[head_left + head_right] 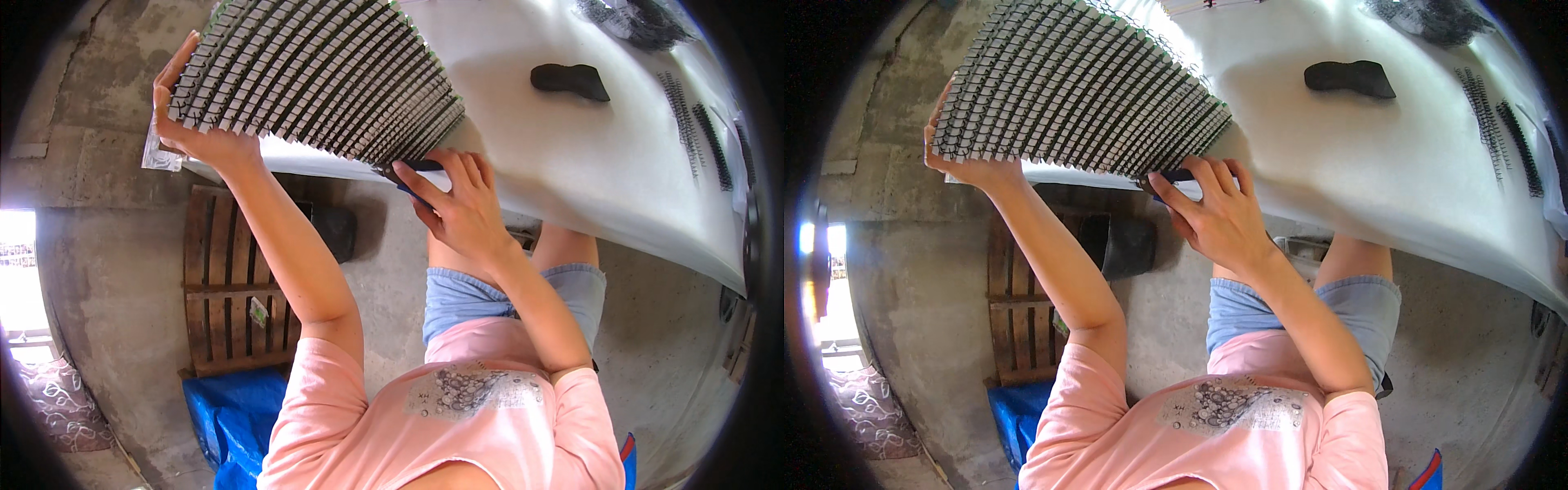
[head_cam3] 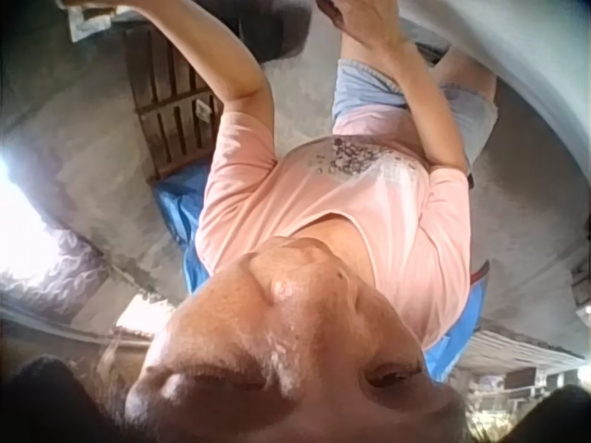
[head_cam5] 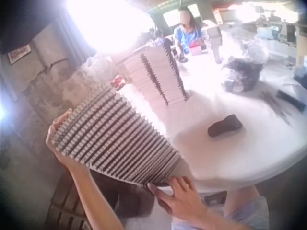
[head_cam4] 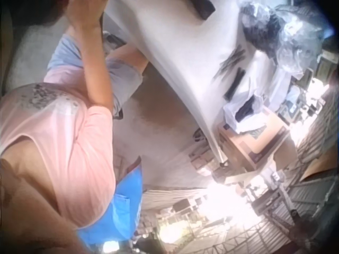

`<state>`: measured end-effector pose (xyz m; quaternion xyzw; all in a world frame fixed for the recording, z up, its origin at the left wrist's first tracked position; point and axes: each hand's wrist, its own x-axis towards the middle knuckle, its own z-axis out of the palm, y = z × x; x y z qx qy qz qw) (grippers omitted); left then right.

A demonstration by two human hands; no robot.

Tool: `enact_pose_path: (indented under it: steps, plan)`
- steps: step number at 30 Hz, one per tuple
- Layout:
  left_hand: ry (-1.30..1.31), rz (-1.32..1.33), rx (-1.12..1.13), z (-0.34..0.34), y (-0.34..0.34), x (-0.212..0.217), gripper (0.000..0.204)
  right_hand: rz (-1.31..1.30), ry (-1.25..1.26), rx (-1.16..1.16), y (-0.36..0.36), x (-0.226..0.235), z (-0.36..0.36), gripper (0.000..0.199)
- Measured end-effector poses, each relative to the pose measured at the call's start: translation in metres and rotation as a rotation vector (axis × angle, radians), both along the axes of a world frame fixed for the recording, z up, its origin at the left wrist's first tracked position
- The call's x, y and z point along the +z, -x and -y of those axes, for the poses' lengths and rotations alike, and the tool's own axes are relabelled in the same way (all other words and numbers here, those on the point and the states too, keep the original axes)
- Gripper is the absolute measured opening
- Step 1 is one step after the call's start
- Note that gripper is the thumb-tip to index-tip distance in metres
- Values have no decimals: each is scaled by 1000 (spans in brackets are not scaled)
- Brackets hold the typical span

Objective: The person trims the ends of wire spirals on a stack of notebooks using pliers.

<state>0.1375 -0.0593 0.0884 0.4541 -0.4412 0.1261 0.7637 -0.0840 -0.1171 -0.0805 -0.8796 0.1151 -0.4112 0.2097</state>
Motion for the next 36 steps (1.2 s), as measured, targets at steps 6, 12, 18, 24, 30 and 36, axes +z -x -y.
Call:
enact_pose_path:
  steps: [6,12,18,24,30,36]
  plan:
    - [-42,17,14,-3,1,1,54,-32,-16,36,1,-5,4,60]
    - [-18,-6,-7,-3,2,1,53,-23,157,-136,6,-4,12,58]
    - [-22,61,31,-1,3,-1,54,23,261,-127,1,-9,19,55]
    - [-28,45,-5,-4,3,0,51,8,301,-140,-6,-12,24,52]
    - [-59,101,91,-4,3,-1,49,-3,342,-169,-12,-11,25,47]
    - [-86,80,72,-5,6,-2,49,68,366,-200,-16,-9,26,41]
